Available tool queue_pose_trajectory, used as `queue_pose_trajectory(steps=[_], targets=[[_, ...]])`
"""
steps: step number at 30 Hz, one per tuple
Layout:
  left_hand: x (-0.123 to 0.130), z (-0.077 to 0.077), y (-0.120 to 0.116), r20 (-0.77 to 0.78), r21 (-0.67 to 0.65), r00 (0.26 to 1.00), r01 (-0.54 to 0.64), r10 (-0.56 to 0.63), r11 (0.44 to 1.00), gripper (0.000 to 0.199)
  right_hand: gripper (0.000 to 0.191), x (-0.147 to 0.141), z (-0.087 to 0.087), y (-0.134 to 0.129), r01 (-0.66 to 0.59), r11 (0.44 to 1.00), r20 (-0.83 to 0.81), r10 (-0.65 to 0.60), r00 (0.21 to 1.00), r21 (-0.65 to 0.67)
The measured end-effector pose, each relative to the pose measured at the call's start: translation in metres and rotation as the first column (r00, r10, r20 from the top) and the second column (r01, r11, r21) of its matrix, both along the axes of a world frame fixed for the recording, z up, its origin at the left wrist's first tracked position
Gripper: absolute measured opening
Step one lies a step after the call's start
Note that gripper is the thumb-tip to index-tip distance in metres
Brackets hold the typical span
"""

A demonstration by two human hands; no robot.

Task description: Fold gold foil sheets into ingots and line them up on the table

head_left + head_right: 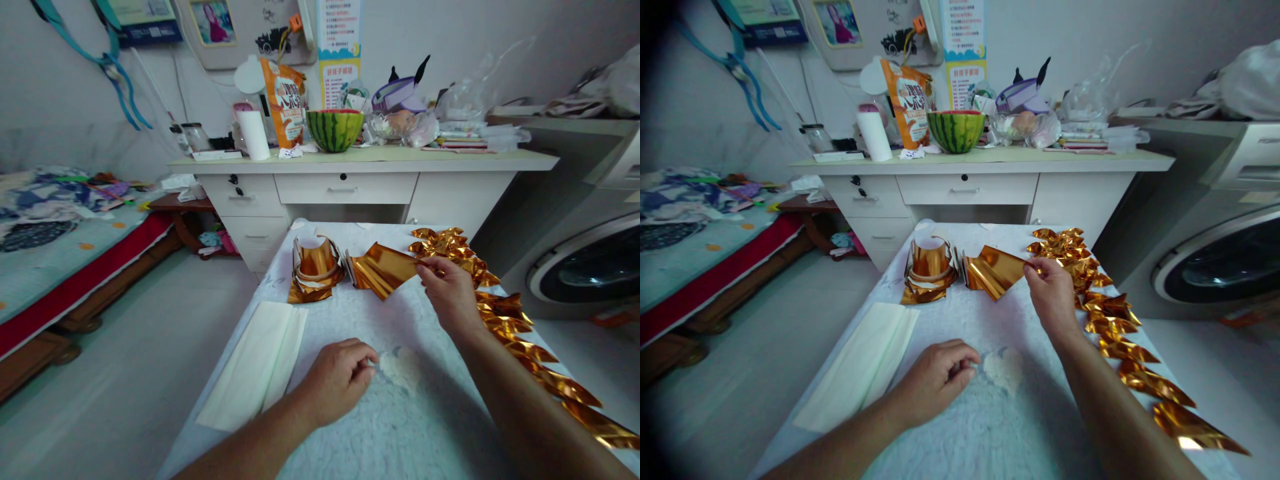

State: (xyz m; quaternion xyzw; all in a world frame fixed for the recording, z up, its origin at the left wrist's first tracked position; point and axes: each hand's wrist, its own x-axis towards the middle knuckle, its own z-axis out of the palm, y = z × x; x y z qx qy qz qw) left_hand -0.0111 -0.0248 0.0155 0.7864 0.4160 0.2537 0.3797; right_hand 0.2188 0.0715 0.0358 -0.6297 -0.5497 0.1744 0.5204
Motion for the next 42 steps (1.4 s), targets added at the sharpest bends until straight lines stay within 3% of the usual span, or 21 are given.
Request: queue_pose_trajectory(steps=[4,6,9,14,19,23,30,34,39,42], targets=[[-0.001,0.000,0.000,0.086,-0.077,0.995,-0.034,0.041,0.996,0.017,0.024,-0.003,0.002,-0.029,-0.117,0.992,-0.182,0.105,0.978,-0.057],[-0.002,-0.003,0.000,0.143,-0.139,0.985,-0.074,0.094,0.988,0.020,0.026,-0.006,0.003,-0.043,-0.232,0.971,-0.429,0.189,0.883,-0.050],[-0.004,-0.009,0.002,0.277,-0.258,0.941,-0.123,0.196,0.958,0.032,0.024,-0.007,0.002,-0.062,-0.322,0.947,-0.572,0.257,0.779,-0.013],[-0.004,-0.015,0.006,0.428,-0.408,0.842,-0.144,0.328,0.902,0.062,0.018,-0.001,-0.005,-0.080,-0.468,0.882,-0.501,0.432,0.750,0.059],[-0.001,-0.013,0.010,0.570,-0.541,0.728,-0.017,0.381,0.841,0.080,0.018,0.000,-0.001,-0.089,-0.645,0.764,-0.393,0.584,0.710,-0.031],[0.000,-0.004,0.011,0.563,-0.582,0.715,-0.013,0.415,0.813,0.083,0.022,0.001,0.005,-0.093,-0.714,0.695,-0.331,0.656,0.678,-0.086],[-0.008,0.000,0.015,0.556,-0.585,0.690,-0.071,0.463,0.808,0.066,0.022,0.008,0.002,-0.094,-0.796,0.582,-0.304,0.737,0.603,-0.169],[-0.010,-0.010,0.019,0.481,-0.557,0.743,-0.151,0.466,0.816,0.051,0.017,0.006,0.001,-0.093,-0.814,0.516,-0.309,0.754,0.579,-0.267],[-0.008,-0.018,0.018,0.281,-0.286,0.875,-0.316,0.394,0.905,0.036,0.021,0.005,-0.004,-0.088,-0.854,0.386,-0.348,0.793,0.500,-0.349],[-0.007,-0.015,0.015,0.208,-0.106,0.922,-0.312,0.328,0.944,0.038,0.027,0.005,-0.005,-0.087,-0.853,0.332,-0.351,0.804,0.479,-0.403]])
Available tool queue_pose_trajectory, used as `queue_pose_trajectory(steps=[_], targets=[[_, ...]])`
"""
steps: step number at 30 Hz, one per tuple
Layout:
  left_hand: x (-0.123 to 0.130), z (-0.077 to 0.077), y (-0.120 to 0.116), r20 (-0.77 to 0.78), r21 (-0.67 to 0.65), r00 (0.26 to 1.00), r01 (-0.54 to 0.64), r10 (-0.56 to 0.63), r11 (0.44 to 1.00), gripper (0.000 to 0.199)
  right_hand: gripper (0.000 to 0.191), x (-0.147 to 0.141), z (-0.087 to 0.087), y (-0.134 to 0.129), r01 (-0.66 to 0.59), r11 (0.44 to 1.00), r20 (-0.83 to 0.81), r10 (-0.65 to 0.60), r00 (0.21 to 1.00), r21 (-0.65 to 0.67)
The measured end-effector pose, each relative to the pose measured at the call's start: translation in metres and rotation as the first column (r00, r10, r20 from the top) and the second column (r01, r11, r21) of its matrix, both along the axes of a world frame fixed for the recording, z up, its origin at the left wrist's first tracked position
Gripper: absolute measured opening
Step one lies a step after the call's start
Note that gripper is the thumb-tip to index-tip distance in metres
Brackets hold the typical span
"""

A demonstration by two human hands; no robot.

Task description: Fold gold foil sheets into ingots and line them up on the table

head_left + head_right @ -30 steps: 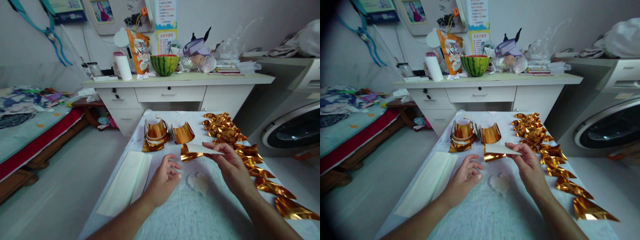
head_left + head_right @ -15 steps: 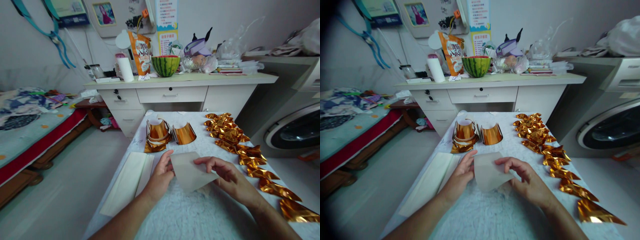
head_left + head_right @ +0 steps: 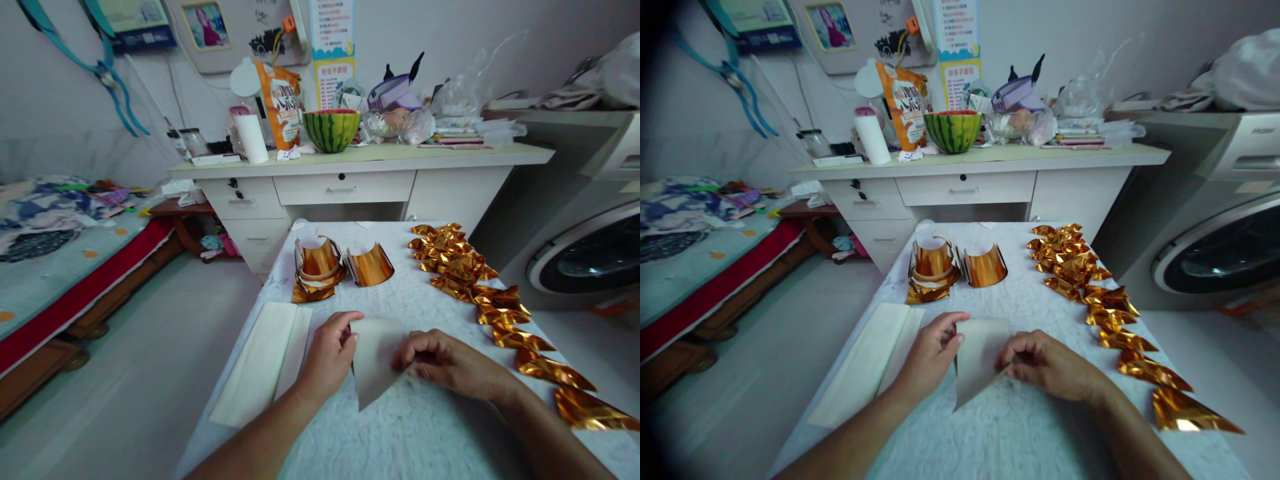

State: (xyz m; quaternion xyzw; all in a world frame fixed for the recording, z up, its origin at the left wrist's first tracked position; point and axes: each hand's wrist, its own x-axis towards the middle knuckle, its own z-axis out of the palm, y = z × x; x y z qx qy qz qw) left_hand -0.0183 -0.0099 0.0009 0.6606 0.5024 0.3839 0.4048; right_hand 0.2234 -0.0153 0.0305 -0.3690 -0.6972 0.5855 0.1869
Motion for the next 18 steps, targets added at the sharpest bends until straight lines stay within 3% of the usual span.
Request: queue_pose_trajectory(steps=[3,8,13,18], targets=[[0.001,0.005,-0.002,-0.086,0.084,0.995,0.067,-0.060,0.994,0.038,0.032,0.000,0.000,0.000,-0.003,0.999,0.029,0.004,1.000,-0.047],[0.000,0.005,-0.002,-0.240,0.110,0.961,0.163,-0.133,0.980,0.040,0.036,-0.001,-0.002,0.002,0.005,0.999,0.047,-0.003,0.999,-0.045],[-0.001,0.004,-0.002,-0.320,0.107,0.932,0.213,-0.169,0.971,0.038,0.030,-0.007,-0.008,0.002,0.127,0.986,0.099,-0.138,0.986,0.110],[0.000,0.014,-0.003,-0.243,0.029,0.955,0.181,-0.169,0.983,0.025,0.024,-0.020,-0.010,-0.001,0.243,0.923,0.217,-0.313,0.925,0.297]])
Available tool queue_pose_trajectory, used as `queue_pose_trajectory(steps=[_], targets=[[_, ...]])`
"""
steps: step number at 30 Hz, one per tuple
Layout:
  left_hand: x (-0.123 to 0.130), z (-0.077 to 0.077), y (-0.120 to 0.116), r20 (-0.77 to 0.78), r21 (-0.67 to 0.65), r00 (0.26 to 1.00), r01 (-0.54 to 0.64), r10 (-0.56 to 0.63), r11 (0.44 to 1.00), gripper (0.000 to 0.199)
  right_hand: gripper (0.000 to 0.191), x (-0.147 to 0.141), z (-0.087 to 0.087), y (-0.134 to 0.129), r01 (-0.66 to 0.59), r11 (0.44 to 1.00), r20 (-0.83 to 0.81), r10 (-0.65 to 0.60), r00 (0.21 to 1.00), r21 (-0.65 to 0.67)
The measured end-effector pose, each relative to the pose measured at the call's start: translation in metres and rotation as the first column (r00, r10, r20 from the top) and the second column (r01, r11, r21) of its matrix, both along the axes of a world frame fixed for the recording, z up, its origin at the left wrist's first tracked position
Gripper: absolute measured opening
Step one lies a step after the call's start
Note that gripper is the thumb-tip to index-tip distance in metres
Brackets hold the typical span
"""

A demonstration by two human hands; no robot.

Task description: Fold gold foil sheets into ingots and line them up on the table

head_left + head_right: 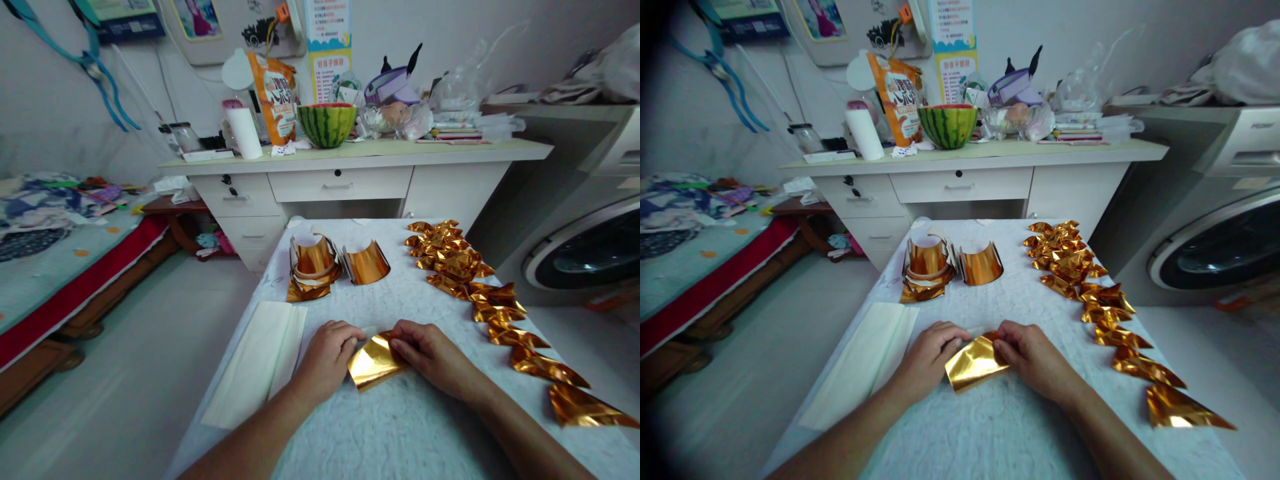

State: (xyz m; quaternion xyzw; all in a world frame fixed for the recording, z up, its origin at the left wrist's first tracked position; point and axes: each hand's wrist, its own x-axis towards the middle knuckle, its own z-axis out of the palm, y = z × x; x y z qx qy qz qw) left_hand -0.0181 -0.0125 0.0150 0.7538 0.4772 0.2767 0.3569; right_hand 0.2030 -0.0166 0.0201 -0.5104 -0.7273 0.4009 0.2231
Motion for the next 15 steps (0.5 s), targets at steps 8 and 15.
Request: queue_pose_trajectory(steps=[8,15], targets=[[0.0003,0.0065,-0.0023,0.002,-0.061,0.998,-0.070,0.071,0.996,0.016,0.020,-0.0101,-0.0042,-0.0034,0.079,0.987,0.194,-0.106,0.975,0.141],[0.0059,0.0018,-0.0042,-0.088,0.007,0.981,-0.172,0.172,0.985,0.010,0.013,-0.0113,-0.0040,-0.0029,0.105,0.985,0.214,-0.133,0.968,0.135]])
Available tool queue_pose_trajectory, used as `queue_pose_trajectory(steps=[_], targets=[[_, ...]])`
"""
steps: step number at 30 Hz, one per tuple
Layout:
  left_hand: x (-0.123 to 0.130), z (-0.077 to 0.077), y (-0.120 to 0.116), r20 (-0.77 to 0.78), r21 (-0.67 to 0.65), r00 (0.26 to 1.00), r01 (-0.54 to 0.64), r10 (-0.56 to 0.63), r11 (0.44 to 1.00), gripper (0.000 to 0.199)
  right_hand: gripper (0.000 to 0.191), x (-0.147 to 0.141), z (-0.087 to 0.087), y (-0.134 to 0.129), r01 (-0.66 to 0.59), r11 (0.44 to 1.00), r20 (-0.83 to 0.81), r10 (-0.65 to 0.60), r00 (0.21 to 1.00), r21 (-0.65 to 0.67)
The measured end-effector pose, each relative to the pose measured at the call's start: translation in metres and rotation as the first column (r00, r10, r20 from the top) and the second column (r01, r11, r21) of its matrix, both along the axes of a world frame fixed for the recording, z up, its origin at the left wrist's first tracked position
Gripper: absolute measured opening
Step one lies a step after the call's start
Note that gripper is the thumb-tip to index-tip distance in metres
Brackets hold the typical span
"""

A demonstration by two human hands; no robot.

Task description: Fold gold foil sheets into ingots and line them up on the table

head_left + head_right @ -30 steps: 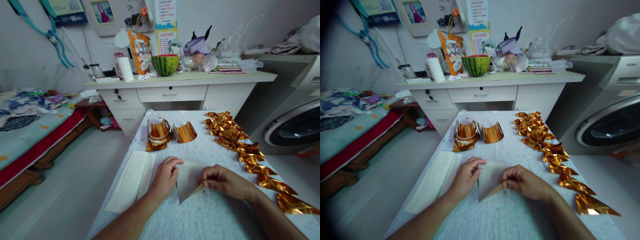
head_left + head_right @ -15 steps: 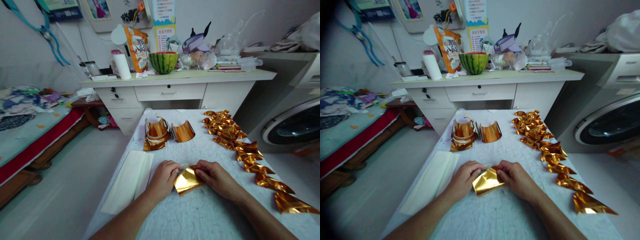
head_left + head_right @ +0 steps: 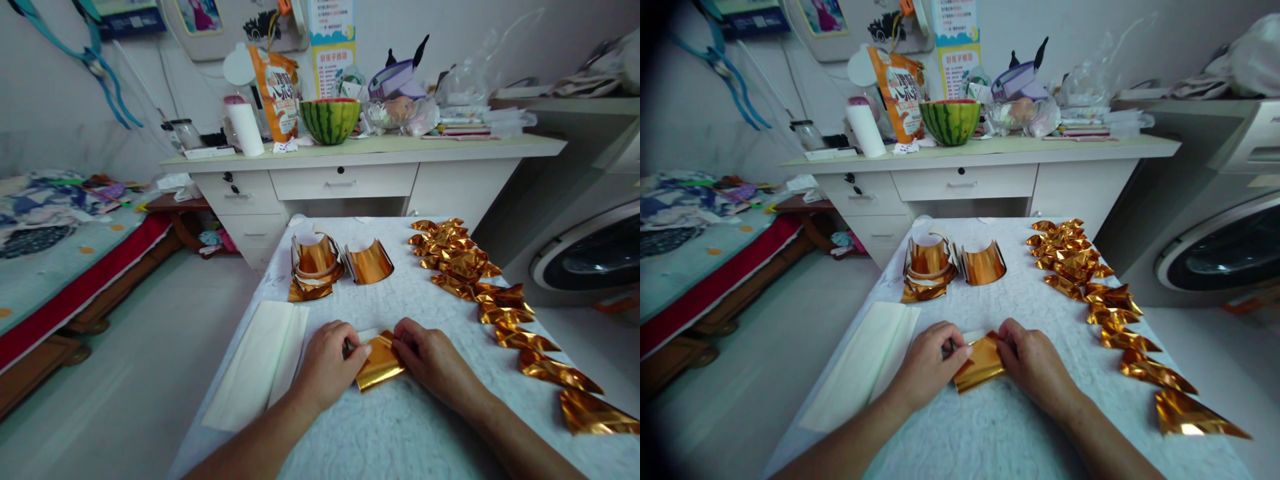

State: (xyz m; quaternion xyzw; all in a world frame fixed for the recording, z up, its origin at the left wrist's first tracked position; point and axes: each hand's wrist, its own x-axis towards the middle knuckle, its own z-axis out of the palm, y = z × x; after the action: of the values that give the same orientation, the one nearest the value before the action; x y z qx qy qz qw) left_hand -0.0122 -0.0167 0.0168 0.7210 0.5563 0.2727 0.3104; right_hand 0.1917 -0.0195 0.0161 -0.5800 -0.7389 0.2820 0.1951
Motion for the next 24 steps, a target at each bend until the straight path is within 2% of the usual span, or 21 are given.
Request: queue_pose_trajectory(steps=[6,12,17,24], targets=[[0.000,0.003,-0.001,-0.049,0.006,0.999,-0.007,0.008,1.000,0.015,0.012,0.001,0.000,0.001,0.023,1.000,-0.026,-0.023,0.999,-0.005],[0.000,-0.004,0.000,-0.062,0.027,0.998,0.000,0.002,1.000,0.011,0.008,0.002,-0.005,-0.001,0.063,0.998,-0.060,-0.063,0.996,0.002],[0.001,-0.007,0.002,-0.088,0.034,0.996,-0.004,0.007,0.999,0.013,0.008,0.003,-0.011,0.001,0.132,0.991,0.006,-0.132,0.991,0.007],[0.001,-0.009,0.003,-0.122,0.046,0.992,-0.012,0.017,0.999,0.013,0.010,0.004,-0.015,0.002,0.154,0.988,0.075,-0.153,0.985,-0.011]])
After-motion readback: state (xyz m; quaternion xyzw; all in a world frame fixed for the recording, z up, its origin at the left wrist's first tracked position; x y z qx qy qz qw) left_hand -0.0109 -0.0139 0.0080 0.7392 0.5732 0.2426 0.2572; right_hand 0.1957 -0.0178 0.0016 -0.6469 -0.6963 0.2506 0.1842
